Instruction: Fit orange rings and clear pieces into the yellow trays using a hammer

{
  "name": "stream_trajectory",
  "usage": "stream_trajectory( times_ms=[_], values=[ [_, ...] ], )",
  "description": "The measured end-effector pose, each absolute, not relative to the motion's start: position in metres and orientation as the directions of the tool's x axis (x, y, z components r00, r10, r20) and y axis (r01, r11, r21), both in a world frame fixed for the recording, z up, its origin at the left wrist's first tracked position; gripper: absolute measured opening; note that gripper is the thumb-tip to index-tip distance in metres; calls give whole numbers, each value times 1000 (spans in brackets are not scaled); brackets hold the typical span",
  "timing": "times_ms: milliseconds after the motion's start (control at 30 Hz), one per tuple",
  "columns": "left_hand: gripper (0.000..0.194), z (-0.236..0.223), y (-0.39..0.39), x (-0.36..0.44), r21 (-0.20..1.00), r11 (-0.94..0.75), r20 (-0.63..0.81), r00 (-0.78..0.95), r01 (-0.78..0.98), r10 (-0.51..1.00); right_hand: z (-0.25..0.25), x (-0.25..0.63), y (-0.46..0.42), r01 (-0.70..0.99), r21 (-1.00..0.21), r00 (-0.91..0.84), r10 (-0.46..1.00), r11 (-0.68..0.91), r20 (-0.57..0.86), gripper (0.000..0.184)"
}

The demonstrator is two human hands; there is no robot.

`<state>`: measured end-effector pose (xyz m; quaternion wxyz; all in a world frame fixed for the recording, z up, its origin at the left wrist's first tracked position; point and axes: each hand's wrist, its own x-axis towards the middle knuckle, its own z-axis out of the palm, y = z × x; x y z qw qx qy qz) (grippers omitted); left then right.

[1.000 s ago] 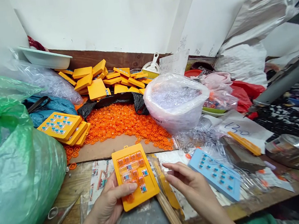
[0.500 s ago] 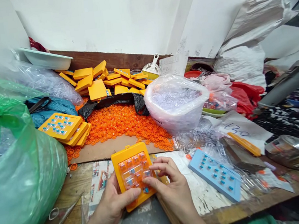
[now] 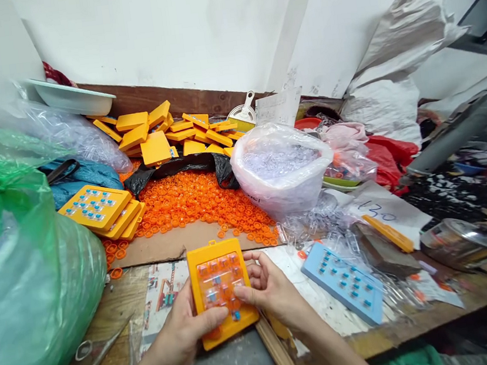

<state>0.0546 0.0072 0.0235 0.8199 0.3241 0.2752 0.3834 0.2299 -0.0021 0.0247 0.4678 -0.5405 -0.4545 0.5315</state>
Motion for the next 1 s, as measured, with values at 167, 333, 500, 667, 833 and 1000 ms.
stream_trajectory(
  times_ms=[167,333,500,667,833,1000],
  values=[
    [62,31,14,53,614,595,-297,546,-520,784,43,286,24,484,-865,265,964,-136,-3,41],
    [66,32,15,51,561,620,-345,526,-549,778,23,327,42,796,-548,402,901,-255,164,22],
    [61,29,17,52,544,617,-367,499,-569,785,9,331,45,842,-467,419,872,-269,252,25],
    [64,28,17,52,515,629,-369,512,-582,776,31,308,22,754,-651,341,900,-89,271,40],
    [76,28,14,51,512,647,-276,605,-565,747,46,252,-18,587,-802,32,986,114,164,24],
    [84,30,9,54,624,559,-201,580,-546,790,42,229,-32,568,-780,-84,962,262,262,11]
  ],
)
